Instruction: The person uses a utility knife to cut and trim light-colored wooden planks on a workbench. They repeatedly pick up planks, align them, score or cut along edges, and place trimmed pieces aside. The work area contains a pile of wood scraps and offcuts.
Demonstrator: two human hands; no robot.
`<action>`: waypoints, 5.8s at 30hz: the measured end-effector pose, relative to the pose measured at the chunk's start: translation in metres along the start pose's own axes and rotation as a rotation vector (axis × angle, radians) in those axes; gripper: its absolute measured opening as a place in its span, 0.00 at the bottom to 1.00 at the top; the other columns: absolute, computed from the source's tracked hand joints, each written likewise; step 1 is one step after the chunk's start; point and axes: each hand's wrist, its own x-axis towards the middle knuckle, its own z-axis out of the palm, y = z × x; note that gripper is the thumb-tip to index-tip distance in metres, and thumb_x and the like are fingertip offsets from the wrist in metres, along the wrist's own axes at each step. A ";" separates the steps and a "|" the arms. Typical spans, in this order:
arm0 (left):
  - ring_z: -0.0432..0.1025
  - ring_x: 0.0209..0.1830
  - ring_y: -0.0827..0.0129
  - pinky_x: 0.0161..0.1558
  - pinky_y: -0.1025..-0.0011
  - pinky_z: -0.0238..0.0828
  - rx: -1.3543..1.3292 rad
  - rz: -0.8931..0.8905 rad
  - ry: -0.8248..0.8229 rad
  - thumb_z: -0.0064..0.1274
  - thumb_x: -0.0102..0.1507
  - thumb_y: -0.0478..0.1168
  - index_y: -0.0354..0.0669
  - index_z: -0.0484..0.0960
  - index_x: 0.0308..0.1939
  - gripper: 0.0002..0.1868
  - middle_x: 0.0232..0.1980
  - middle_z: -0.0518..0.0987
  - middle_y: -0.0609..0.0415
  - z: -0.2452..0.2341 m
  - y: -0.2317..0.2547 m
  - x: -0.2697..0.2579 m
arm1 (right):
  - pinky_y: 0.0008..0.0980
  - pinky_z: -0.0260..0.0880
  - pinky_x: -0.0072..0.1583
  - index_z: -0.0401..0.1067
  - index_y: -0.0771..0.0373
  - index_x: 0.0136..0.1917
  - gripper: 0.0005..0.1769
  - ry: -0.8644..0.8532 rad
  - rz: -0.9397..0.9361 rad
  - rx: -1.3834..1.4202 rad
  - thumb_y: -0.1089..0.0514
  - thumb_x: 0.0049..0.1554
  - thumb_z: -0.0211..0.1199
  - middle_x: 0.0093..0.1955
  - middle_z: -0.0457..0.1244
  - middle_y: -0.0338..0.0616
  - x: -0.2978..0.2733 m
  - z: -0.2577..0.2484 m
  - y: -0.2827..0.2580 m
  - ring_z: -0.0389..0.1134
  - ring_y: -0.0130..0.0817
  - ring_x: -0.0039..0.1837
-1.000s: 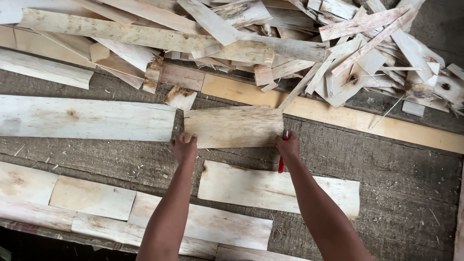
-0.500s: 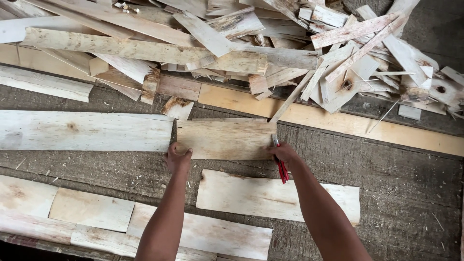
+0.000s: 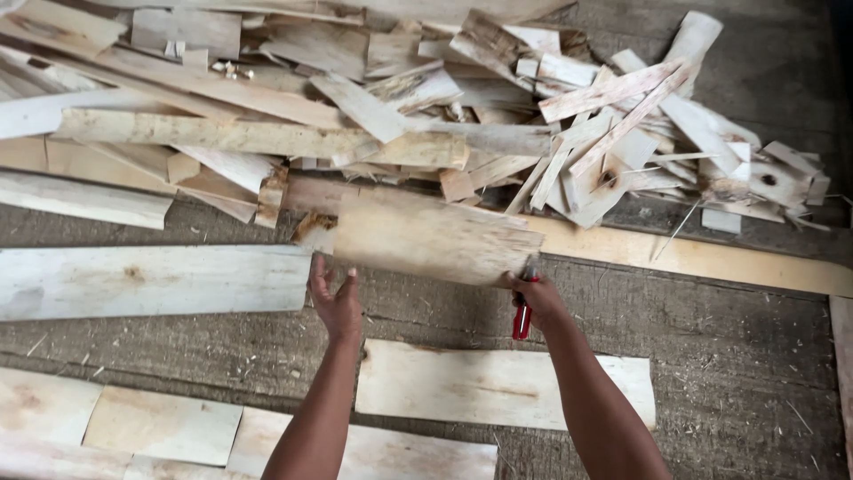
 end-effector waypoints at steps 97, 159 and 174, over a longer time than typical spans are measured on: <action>0.68 0.39 0.78 0.44 0.69 0.68 0.143 -0.142 0.028 0.57 0.68 0.41 0.47 0.85 0.46 0.06 0.38 0.81 0.57 -0.087 -0.101 -0.198 | 0.28 0.82 0.38 0.69 0.43 0.63 0.33 0.929 -0.120 -0.102 0.49 0.48 0.82 0.67 0.48 0.45 -0.217 -0.183 0.205 0.69 0.36 0.50; 0.74 0.42 0.73 0.42 0.68 0.73 0.417 -0.471 -0.628 0.54 0.69 0.40 0.49 0.81 0.62 0.17 0.47 0.81 0.58 0.032 -0.163 -0.273 | 0.29 0.65 0.36 0.61 0.49 0.51 0.13 0.534 0.352 0.423 0.53 0.61 0.65 0.45 0.70 0.37 -0.266 -0.232 0.186 0.66 0.23 0.32; 0.72 0.42 0.72 0.39 0.74 0.79 0.401 -0.509 -0.907 0.51 0.69 0.34 0.42 0.75 0.55 0.10 0.44 0.78 0.55 0.062 -0.172 -0.316 | 0.30 0.65 0.36 0.59 0.42 0.47 0.12 0.809 0.364 0.491 0.56 0.62 0.62 0.40 0.62 0.33 -0.304 -0.274 0.199 0.66 0.27 0.33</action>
